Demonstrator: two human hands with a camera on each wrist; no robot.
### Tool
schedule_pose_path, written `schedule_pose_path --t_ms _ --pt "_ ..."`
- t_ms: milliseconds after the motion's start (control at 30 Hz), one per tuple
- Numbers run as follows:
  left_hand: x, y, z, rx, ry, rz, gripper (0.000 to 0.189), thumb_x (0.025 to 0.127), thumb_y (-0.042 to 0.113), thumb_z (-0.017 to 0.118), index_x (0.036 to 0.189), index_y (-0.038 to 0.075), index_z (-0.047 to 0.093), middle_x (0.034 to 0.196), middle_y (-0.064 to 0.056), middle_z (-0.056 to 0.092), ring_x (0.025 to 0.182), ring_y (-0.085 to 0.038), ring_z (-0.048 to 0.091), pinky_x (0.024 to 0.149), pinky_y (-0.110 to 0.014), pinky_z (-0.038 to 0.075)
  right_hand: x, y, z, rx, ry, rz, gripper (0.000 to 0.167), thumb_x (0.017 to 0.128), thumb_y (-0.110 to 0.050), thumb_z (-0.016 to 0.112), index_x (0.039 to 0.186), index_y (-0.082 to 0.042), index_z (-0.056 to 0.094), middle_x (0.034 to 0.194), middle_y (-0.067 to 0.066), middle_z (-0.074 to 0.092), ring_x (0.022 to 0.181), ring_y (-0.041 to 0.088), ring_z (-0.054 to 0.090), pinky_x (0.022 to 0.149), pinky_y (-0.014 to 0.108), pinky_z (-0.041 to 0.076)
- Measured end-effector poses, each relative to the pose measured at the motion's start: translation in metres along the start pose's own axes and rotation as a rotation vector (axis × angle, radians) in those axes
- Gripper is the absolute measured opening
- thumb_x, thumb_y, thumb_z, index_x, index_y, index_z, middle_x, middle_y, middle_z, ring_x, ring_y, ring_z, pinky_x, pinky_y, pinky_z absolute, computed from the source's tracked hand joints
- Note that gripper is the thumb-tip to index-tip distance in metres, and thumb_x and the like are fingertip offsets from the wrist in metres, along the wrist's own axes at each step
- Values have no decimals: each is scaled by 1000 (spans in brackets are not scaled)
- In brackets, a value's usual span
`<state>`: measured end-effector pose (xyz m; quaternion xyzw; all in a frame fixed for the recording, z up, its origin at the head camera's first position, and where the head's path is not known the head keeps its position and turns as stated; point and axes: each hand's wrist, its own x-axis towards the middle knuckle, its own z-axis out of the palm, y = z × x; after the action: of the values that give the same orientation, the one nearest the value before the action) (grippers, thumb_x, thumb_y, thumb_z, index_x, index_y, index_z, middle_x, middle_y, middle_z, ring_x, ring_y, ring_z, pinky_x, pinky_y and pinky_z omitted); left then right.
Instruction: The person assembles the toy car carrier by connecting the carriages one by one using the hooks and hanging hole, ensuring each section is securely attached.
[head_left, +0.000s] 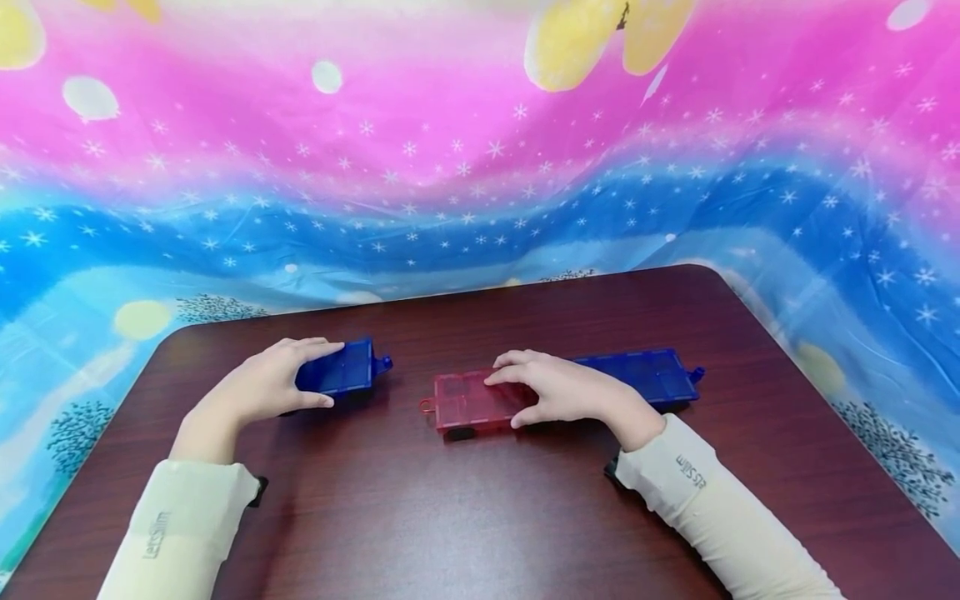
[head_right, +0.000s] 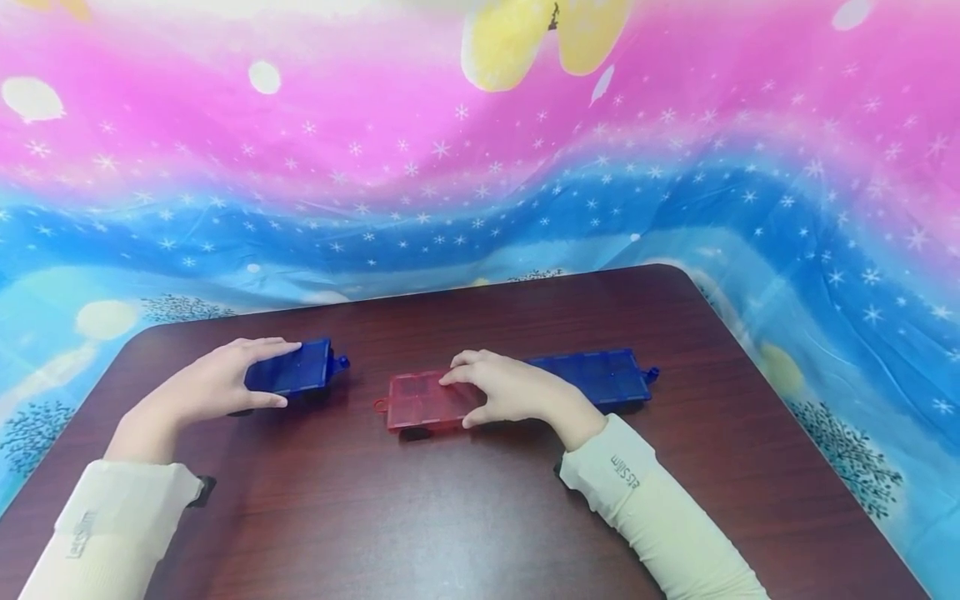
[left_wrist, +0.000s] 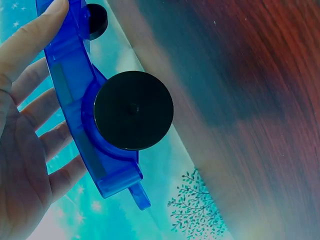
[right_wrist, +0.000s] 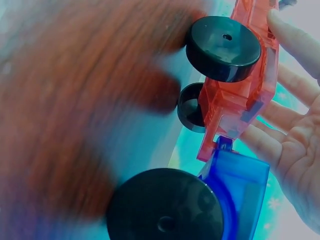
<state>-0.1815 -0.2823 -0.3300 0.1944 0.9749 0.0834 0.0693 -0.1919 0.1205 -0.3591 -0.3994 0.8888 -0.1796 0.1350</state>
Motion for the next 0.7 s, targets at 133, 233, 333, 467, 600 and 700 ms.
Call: schedule_pose_path --t_ms 133,233,333,467,600,700 --pt "-4 5 2 9 1 5 78 80 37 82 148 14 49 149 -23 47 133 -44 45 98 -61 46 0 0 -1 4 0 1 60 87 -29 77 141 -16 57 149 11 47 137 31 46 107 47 47" --pt "-6 9 3 18 1 8 77 80 37 82 147 15 50 148 -22 49 132 -43 46 98 -62 46 0 0 -1 11 -2 4 60 87 -28 77 141 -15 56 149 12 46 138 32 45 108 48 47" --pt "-9 13 5 22 -1 7 77 79 38 83 146 16 52 147 -21 50 132 -43 47 97 -62 47 0 1 -1 15 -5 9 60 87 -28 77 142 -16 56 150 11 46 138 31 45 108 48 46" --pt "-11 17 8 24 -3 8 76 79 40 82 146 16 52 147 -20 51 131 -42 48 96 -61 48 0 1 -1 18 0 9 60 87 -28 77 142 -16 56 149 11 47 138 31 45 108 48 46" --pt "-14 21 11 34 0 9 76 79 41 82 144 16 54 145 -21 52 130 -42 49 96 -60 48 -1 1 -1 25 4 6 60 87 -28 78 141 -16 57 149 10 47 137 31 45 107 48 47" --pt "-16 23 13 43 3 9 76 78 41 83 144 16 54 144 -20 53 129 -42 50 95 -61 49 -2 2 -1 27 6 8 60 87 -28 78 141 -16 57 148 10 47 137 30 45 106 47 48"
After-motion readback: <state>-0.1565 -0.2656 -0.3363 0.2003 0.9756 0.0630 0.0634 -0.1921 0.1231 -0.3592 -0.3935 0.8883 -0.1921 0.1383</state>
